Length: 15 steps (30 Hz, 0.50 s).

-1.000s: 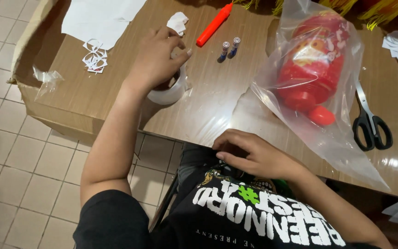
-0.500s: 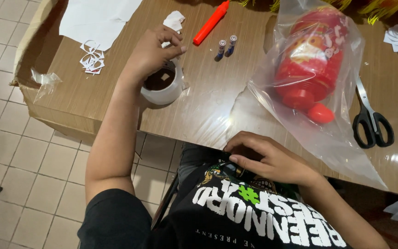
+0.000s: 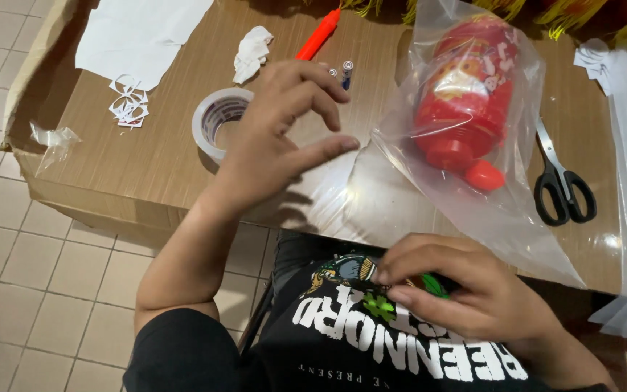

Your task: Assembling a red toy lantern by applying stickers and inserting batteries into the handle.

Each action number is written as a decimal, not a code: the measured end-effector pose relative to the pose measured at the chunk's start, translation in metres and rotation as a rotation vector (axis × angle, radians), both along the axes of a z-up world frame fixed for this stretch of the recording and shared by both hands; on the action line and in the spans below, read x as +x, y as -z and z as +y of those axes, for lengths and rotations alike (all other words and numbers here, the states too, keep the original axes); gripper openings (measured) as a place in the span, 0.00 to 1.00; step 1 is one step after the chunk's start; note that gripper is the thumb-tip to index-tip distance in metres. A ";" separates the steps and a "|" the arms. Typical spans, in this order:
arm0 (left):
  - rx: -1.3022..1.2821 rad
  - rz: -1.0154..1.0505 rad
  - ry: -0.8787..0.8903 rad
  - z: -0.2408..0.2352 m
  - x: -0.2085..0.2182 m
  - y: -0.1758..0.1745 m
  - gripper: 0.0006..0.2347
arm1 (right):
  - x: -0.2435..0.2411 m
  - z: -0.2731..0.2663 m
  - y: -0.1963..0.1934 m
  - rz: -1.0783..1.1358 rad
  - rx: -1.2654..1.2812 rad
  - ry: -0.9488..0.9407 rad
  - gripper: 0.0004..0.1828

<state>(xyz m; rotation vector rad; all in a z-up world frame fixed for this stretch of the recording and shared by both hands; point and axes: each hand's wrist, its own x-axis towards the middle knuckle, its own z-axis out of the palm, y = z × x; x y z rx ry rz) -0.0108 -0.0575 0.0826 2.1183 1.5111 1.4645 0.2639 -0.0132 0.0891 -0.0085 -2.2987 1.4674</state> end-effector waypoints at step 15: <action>0.193 0.264 0.159 -0.013 0.093 -0.025 0.11 | 0.023 0.004 0.003 0.258 0.229 0.727 0.09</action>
